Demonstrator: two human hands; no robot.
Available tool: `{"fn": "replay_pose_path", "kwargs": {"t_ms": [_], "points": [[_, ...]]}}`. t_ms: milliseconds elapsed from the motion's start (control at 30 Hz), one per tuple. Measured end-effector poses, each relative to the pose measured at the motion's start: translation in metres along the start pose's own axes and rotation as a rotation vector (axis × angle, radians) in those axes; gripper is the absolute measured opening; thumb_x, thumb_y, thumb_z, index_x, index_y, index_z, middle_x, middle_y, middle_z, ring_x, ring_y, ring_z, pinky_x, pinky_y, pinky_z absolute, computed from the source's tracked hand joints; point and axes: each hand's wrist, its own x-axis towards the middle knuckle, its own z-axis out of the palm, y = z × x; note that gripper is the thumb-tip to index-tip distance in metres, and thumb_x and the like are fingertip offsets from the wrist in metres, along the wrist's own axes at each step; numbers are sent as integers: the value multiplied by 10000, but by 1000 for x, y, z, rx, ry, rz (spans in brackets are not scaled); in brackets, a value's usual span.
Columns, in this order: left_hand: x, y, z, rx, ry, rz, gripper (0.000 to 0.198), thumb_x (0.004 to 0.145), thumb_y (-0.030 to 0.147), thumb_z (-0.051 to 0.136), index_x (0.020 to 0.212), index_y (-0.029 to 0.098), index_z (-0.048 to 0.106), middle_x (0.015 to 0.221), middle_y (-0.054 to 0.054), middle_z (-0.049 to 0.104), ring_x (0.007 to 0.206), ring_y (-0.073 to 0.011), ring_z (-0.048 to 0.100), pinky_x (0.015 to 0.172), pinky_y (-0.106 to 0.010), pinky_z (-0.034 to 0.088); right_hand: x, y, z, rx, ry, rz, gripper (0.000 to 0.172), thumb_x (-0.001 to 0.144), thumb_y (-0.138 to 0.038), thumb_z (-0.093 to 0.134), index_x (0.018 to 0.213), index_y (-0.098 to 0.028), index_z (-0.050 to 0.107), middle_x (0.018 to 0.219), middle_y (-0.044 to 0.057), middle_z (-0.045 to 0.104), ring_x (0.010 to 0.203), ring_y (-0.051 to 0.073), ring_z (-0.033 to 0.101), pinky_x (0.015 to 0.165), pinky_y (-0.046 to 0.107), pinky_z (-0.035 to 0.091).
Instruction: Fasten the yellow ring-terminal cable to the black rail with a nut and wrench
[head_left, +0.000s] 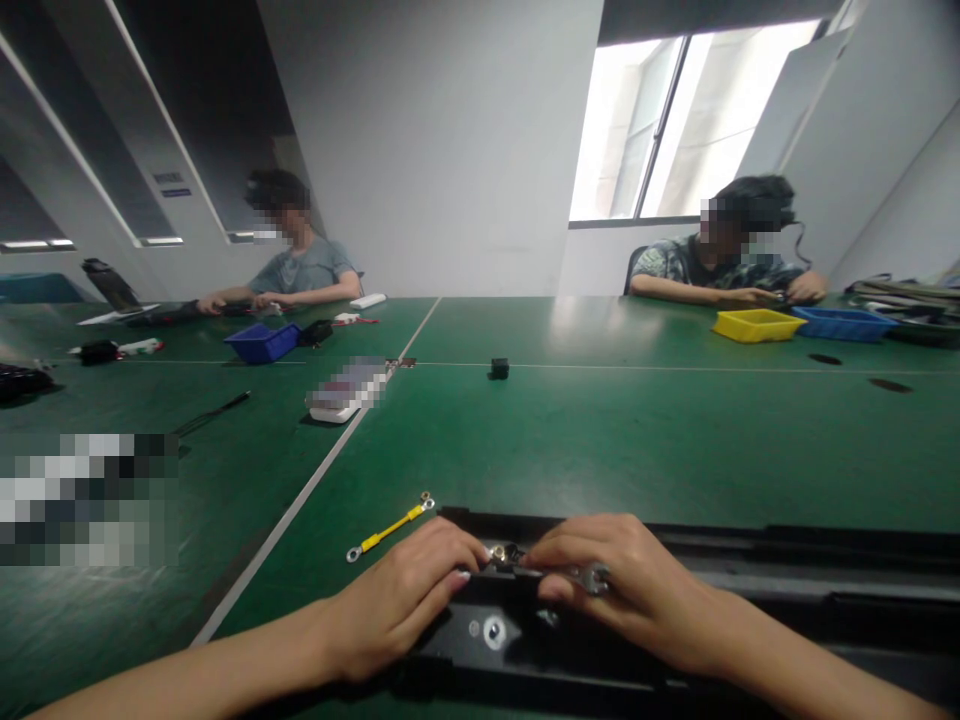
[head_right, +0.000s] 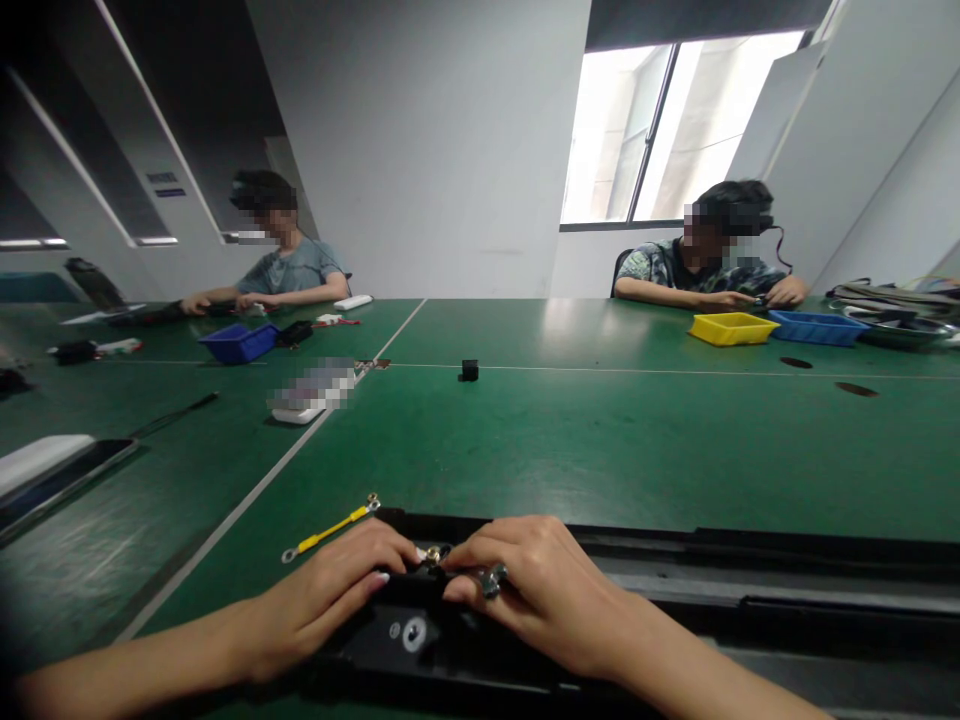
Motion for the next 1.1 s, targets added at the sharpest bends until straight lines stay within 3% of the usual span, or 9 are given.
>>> {"fn": "replay_pose_path", "kwargs": {"t_ms": [367, 667, 1100], "points": [[-1, 1, 0, 4, -11, -14, 231, 990, 190, 289, 1068, 167, 505, 1112, -87, 571, 1040, -198, 506, 953, -324, 399, -2, -1, -1, 60, 101, 85, 287, 977, -320, 357, 1010, -170, 600, 882, 44, 658, 751, 150, 596, 704, 268, 442], [0, -1, 1, 17, 4, -7, 216, 980, 166, 305, 1071, 163, 501, 1094, -86, 576, 1025, -193, 511, 946, -322, 400, 1, -2, -2, 83, 86, 165, 310, 983, -345, 332, 1026, -170, 585, 828, 44, 649, 721, 159, 587, 677, 277, 448], [1, 1, 0, 22, 16, -5, 227, 985, 180, 299, 1061, 164, 513, 1098, -95, 582, 1035, -198, 519, 951, -328, 413, 3, -3, -3, 69, 82, 146, 285, 984, -319, 338, 1037, -177, 580, 896, 48, 668, 775, 162, 608, 700, 279, 452]]}}
